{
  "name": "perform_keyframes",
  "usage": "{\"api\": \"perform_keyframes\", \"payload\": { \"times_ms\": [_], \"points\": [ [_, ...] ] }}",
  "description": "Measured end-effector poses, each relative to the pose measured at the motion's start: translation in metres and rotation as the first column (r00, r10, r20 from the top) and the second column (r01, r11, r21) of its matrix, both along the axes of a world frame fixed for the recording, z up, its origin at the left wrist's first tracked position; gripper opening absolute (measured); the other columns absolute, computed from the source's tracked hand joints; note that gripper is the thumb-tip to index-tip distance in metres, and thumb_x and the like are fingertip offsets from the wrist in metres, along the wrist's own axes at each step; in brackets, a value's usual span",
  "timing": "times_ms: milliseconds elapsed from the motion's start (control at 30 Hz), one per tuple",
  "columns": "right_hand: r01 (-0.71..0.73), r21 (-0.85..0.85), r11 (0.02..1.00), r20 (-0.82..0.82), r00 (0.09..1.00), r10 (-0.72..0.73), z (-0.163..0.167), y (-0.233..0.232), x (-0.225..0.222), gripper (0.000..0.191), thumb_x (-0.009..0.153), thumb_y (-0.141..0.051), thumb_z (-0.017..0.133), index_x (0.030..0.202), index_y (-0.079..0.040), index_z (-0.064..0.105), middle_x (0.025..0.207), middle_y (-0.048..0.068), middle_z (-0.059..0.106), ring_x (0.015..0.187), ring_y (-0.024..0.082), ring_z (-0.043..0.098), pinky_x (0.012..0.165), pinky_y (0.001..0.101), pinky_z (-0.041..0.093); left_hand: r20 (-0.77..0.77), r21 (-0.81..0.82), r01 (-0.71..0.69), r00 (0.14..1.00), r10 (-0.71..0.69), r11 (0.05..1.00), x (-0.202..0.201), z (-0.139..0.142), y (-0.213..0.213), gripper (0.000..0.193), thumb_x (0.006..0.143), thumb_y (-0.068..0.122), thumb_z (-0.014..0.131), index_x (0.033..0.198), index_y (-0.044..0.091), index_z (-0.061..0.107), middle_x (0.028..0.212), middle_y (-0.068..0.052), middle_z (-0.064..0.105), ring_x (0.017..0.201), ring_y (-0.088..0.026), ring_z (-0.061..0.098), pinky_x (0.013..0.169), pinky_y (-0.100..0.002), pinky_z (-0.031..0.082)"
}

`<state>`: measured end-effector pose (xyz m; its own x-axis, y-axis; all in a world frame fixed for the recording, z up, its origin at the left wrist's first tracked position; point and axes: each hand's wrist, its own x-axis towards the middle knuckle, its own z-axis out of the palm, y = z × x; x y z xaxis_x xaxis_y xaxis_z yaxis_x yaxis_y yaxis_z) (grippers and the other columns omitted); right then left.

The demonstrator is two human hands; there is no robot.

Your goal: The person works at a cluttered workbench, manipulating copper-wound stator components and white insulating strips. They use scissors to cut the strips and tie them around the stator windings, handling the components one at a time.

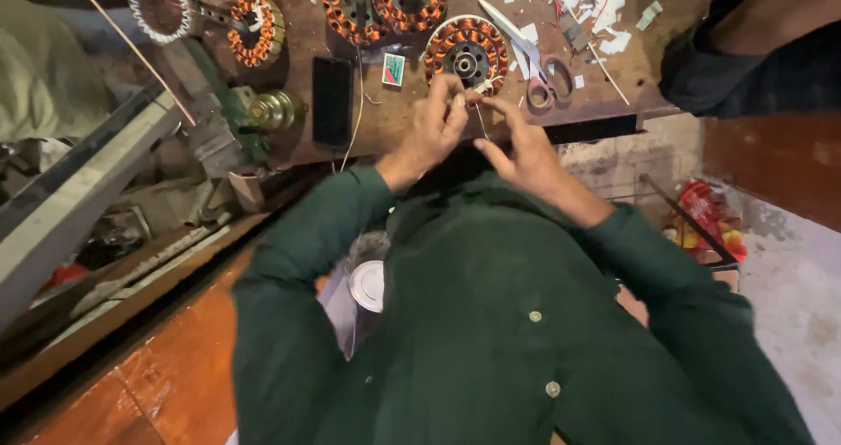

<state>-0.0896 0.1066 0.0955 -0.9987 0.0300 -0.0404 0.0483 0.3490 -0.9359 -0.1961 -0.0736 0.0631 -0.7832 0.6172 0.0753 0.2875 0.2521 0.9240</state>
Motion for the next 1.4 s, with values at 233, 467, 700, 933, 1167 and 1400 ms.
{"api": "perform_keyframes", "payload": {
  "times_ms": [233, 467, 700, 933, 1167, 1400],
  "points": [
    [-0.335, -0.028, 0.942, 0.132, 0.933, 0.336, -0.007, 0.037, -0.074, 0.019, 0.098, -0.008, 0.071, 0.117, -0.006, 0.073, 0.090, 0.011, 0.073, 0.078, 0.027, 0.070, 0.067, 0.0337, 0.055, 0.212, 0.163, -0.210, 0.962, 0.174, 0.964, 0.031, -0.039, 0.006, 0.014, 0.112, 0.014, 0.057, 0.122, 0.004, 0.054, 0.091, -0.007, 0.069, 0.078, -0.011, 0.065, 0.068, -0.028, 0.053],
    [-0.201, 0.570, 0.796, -0.273, 0.868, 0.415, -0.004, 0.034, -0.065, 0.017, 0.090, -0.004, 0.078, 0.107, -0.007, 0.077, 0.093, 0.009, 0.072, 0.079, 0.029, 0.071, 0.067, 0.0377, 0.056, 0.674, 0.284, -0.469, 0.718, 0.174, 0.837, 0.036, -0.040, 0.008, 0.033, 0.101, 0.013, 0.059, 0.132, 0.004, 0.052, 0.092, -0.004, 0.075, 0.061, -0.004, 0.058, 0.055, -0.021, 0.049],
    [-0.166, 0.368, 0.915, -0.331, 0.896, 0.295, -0.005, 0.029, -0.055, 0.016, 0.095, 0.000, 0.079, 0.109, -0.003, 0.074, 0.097, 0.012, 0.071, 0.086, 0.028, 0.072, 0.073, 0.0360, 0.058, 0.597, 0.152, -0.537, 0.719, 0.356, 0.830, 0.045, -0.029, 0.017, 0.018, 0.096, 0.010, 0.078, 0.107, -0.003, 0.076, 0.094, -0.009, 0.070, 0.068, -0.007, 0.063, 0.060, -0.022, 0.049],
    [-0.053, 0.452, 0.891, -0.377, 0.893, 0.244, -0.006, 0.045, -0.040, 0.014, 0.096, 0.002, 0.079, 0.107, 0.000, 0.071, 0.098, 0.013, 0.071, 0.085, 0.030, 0.071, 0.074, 0.0372, 0.057, 0.261, 0.268, -0.483, 0.869, 0.420, 0.834, 0.072, -0.024, 0.022, 0.026, 0.101, 0.007, 0.069, 0.123, -0.003, 0.060, 0.118, -0.009, 0.070, 0.092, -0.011, 0.071, 0.076, -0.025, 0.060],
    [-0.061, 0.420, 0.905, -0.501, 0.816, 0.288, -0.015, 0.033, -0.048, 0.016, 0.093, 0.004, 0.079, 0.106, 0.000, 0.071, 0.100, 0.013, 0.070, 0.086, 0.029, 0.071, 0.075, 0.0378, 0.058, 0.677, 0.306, -0.512, 0.710, 0.195, 0.803, 0.056, -0.040, 0.031, 0.031, 0.106, 0.024, 0.061, 0.127, 0.002, 0.059, 0.096, -0.005, 0.072, 0.073, -0.007, 0.066, 0.060, -0.021, 0.052],
    [-0.123, 0.442, 0.888, -0.523, 0.770, 0.367, -0.018, 0.030, -0.046, 0.013, 0.093, 0.005, 0.079, 0.103, 0.000, 0.071, 0.098, 0.012, 0.070, 0.085, 0.029, 0.070, 0.071, 0.0386, 0.055, 0.793, 0.164, -0.465, 0.587, 0.164, 0.870, 0.040, -0.029, 0.020, 0.034, 0.102, 0.036, 0.066, 0.094, 0.003, 0.071, 0.075, 0.000, 0.067, 0.054, -0.005, 0.058, 0.047, -0.021, 0.040]
  ]
}}
